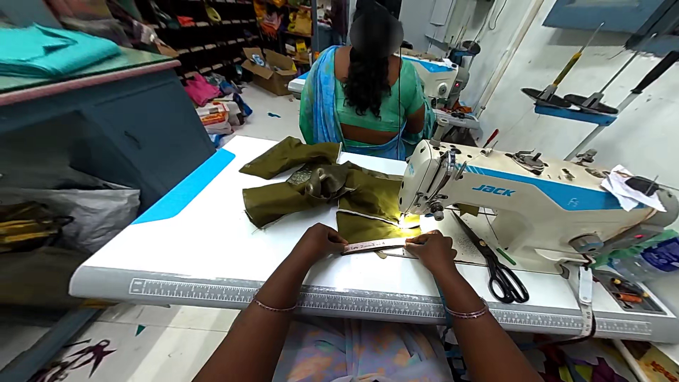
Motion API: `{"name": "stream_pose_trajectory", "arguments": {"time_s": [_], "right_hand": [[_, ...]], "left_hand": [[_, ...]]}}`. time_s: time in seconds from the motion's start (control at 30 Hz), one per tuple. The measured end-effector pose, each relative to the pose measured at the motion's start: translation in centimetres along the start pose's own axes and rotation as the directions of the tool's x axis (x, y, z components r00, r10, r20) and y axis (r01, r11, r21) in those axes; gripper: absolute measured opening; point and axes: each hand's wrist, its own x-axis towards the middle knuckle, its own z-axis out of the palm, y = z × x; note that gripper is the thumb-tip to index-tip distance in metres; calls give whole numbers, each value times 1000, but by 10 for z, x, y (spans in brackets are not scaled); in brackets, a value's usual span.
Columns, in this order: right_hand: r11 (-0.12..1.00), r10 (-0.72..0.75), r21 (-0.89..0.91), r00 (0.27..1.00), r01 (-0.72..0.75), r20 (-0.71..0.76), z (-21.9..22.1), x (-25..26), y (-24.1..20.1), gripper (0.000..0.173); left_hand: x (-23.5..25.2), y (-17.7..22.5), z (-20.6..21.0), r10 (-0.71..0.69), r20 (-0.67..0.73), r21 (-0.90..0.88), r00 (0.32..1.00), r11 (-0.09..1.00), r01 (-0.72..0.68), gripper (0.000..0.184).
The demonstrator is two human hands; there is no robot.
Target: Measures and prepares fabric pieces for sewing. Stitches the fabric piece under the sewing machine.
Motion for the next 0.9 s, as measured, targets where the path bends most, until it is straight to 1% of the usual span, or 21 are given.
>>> {"name": "stream_pose_trajectory", "arguments": {"time_s": [0.13,0.27,0.33,0.7,0.9], "right_hand": [[997,50,-59,997,-46,57,-6,3,-9,17],[997,46,-71,996,-40,75,-6,5,-9,20],[997,55,-66,996,-50,77,-6,6,-9,20],[996,67,-59,995,-62,80,-5,7,-5,20],[997,61,-48,994,-56,96,-6,9,-3,17]], "left_hand": [[-12,11,1,-31,-45,-15,999,999,30,9],[-14,9,1,18,-49,-12,999,1000,-19,11],[-14,9,2,11,-54,-17,998,1000,-12,11],[-12,11,1,-22,-40,-28,999,999,21,10],[3,-2,0,-18,6,-16,1000,1000,18,13]]}}
